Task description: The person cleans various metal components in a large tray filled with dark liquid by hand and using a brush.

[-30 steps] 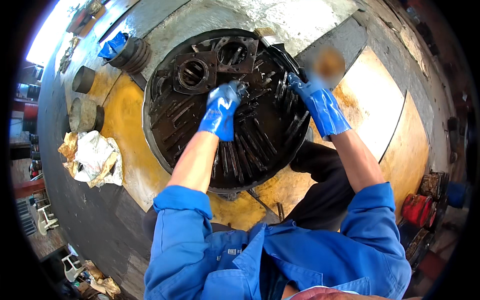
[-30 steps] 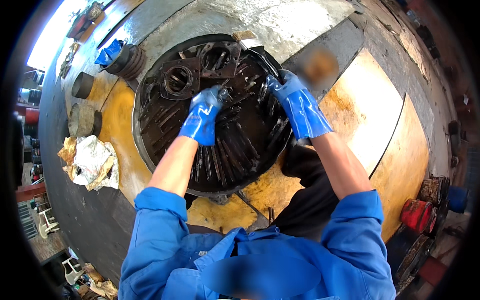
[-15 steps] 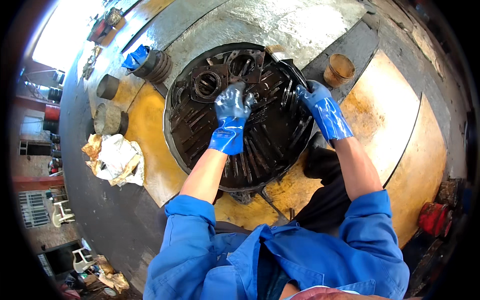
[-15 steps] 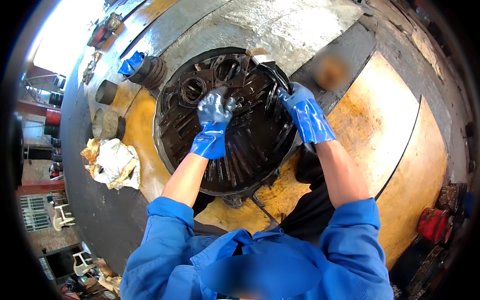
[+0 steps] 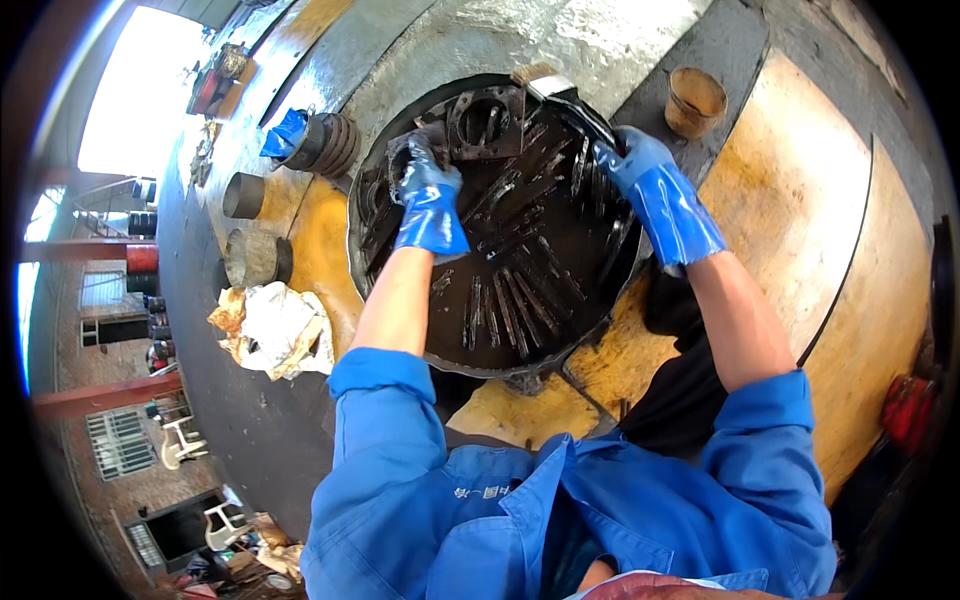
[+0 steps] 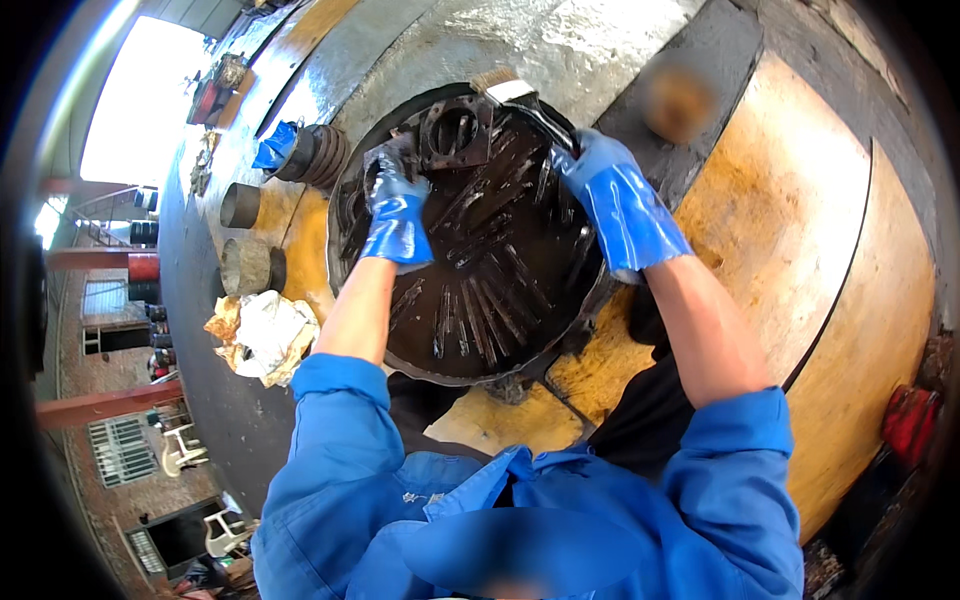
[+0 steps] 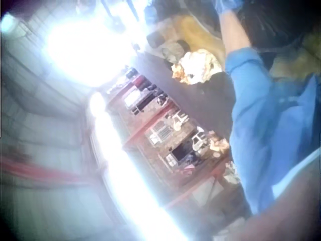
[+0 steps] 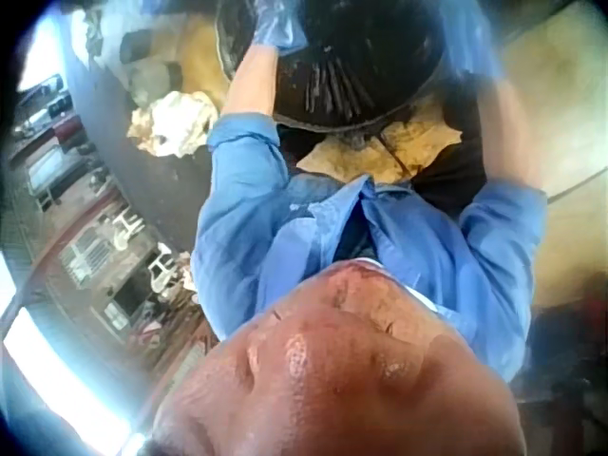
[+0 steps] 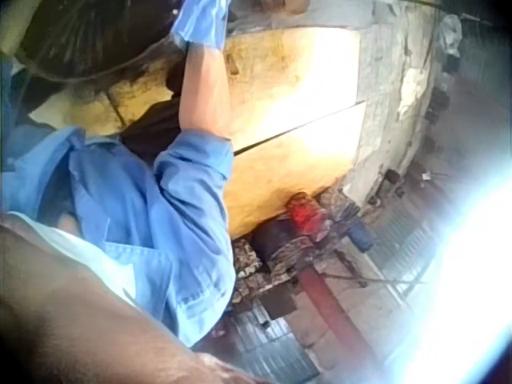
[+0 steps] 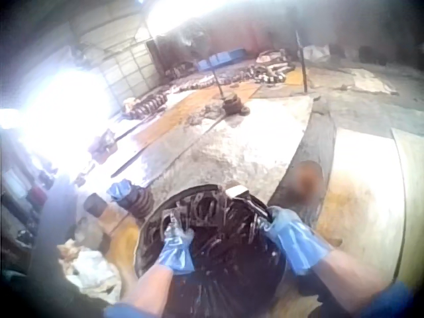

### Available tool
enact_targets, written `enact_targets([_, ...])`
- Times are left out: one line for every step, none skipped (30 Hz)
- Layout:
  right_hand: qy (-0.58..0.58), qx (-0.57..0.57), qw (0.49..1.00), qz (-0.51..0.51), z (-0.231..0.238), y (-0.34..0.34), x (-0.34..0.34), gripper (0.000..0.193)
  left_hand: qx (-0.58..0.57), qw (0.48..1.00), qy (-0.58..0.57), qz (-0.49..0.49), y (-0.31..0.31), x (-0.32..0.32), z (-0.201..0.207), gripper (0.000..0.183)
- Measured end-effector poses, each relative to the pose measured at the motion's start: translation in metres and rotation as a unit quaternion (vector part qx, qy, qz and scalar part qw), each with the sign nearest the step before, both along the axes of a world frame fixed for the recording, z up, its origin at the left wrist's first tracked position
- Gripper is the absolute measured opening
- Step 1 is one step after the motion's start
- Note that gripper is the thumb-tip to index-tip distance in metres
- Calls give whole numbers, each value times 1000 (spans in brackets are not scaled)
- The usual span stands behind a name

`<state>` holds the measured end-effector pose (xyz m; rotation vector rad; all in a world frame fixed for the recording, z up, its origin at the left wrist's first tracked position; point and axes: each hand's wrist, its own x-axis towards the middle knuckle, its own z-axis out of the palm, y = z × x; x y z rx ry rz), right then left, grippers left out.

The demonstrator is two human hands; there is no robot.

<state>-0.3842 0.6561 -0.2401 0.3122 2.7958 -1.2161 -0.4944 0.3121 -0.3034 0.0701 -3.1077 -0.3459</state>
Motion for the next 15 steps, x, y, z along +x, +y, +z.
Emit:
enact_targets([10, 3, 1000, -1, -4, 3, 0, 46, 73, 996, 39, -19, -7, 0, 8, 85])
enact_targets([22, 5, 1000, 3, -4, 4, -1, 46, 141, 986, 77, -40, -18, 1, 19, 77])
enact_targets([26, -8, 999, 25, 10, -12, -4, 47, 235, 967, 92, -26, -81, -13, 32, 72])
enact_targets([38, -27, 998, 34, 18, -22, -6, 46, 334, 937, 104, -17, -117, -17, 45, 67])
enact_targets([7, 5, 1000, 18, 0, 1, -3, 45, 370, 929, 4, 21, -74, -3, 46, 66])
enact_targets([-12, 19, 1000, 14, -6, 12, -1, 45, 404, 914, -38, 9, -56, 13, 64, 66])
enact_targets([-13, 24, 1000, 7, -4, 20, 1, 44, 432, 899, -74, 1, -43, 31, 94, 66])
enact_targets([-8, 16, 1000, 14, 0, 11, -1, 44, 458, 885, -71, -53, -49, 48, 114, 65])
enact_targets([-4, 13, 1000, 17, 5, 6, -2, 43, 421, 900, -53, -102, -52, 54, 121, 65])
enact_targets([-3, 12, 1000, 12, 7, 7, -1, 43, 387, 908, -38, -153, -51, 57, 122, 64])
enact_targets([3, 6, 1000, 14, 12, 3, -2, 43, 397, 904, -76, -141, -61, 53, 120, 63])
enact_targets([7, 1, 1000, 15, 14, 0, -2, 43, 407, 897, -114, -129, -70, 49, 117, 62])
enact_targets([15, -6, 999, 28, 12, 3, 0, 43, 443, 877, -150, -112, -54, 57, 121, 61])
enact_targets([15, -7, 999, 30, 11, 5, 0, 44, 372, 910, -109, -148, -51, 53, 108, 62])
enact_targets([15, -8, 999, 32, 10, 7, -1, 44, 417, 890, -146, -110, -41, 55, 104, 61])
